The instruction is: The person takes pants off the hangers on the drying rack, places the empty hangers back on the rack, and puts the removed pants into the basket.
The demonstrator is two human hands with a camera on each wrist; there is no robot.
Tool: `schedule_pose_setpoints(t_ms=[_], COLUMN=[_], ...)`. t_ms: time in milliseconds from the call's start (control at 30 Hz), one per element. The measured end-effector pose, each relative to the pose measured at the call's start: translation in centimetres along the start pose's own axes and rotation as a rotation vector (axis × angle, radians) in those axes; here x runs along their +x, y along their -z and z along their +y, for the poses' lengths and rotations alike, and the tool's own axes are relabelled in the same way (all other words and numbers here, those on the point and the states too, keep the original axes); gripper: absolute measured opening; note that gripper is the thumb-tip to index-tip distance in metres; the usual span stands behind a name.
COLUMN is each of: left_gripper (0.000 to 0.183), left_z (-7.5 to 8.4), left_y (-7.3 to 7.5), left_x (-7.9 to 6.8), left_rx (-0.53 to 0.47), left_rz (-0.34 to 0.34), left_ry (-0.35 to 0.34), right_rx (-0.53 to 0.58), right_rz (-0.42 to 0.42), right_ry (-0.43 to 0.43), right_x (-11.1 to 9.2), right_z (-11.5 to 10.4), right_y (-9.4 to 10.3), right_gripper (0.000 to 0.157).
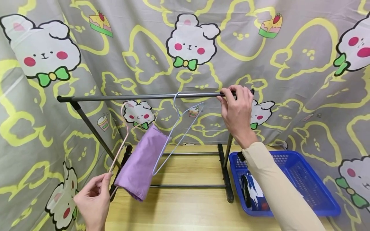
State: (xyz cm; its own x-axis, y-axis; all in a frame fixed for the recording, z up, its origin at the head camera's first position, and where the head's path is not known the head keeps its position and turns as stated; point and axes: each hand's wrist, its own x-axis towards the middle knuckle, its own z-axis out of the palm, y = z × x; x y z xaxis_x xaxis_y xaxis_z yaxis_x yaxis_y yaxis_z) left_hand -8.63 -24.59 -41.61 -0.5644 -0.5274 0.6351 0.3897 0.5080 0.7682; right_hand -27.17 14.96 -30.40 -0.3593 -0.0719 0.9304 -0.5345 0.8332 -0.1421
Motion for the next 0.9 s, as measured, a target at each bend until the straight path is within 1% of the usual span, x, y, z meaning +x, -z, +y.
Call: schedule_pose_setpoints(t_ms=[133, 267, 467, 633, 733, 900], left_gripper=[0.002, 0.005, 0.010, 0.015, 0.019, 0.023], left_z=[-0.7, -1.4, -1.9, -2.6, -2.8, -3.1], left_y=[0.2, 0.4, 0.3, 0.0, -0.1, -0.2], left_x=[-0.7, -1.3, -2.3, -3.5, -4.1, -4.7], left_rx=[0.004, 0.004, -0.037, -0.078, -0.103, -0.115], left_rz=[-0.023, -0.075, -0.126, -0.171, -0.210, -0.262], left_ry=[-0.012, -0.003, -0.016, 0.007, 0.015, -0.005], right_rx=[0.012, 0.024, 0.027, 0.010, 0.005, -0.004], right_rz=[0.015, 0.026, 0.031, 0.020, 0.014, 0.000], right_ry=[-0.011, -0.018, -0.021, -0.011, -0.012, -0.003], right_x=[0.0, -0.1, -0.1, 0.0, 0.0, 0.1], right_z=[0.0, -0.1, -0.1, -0.1, -0.1, -0.2], right_y=[-0.1, -0.1, -0.1, -0.1, -0.1, 0.1], right_gripper=[0.026, 0.025, 0.024, 0.028, 0.028, 0.027])
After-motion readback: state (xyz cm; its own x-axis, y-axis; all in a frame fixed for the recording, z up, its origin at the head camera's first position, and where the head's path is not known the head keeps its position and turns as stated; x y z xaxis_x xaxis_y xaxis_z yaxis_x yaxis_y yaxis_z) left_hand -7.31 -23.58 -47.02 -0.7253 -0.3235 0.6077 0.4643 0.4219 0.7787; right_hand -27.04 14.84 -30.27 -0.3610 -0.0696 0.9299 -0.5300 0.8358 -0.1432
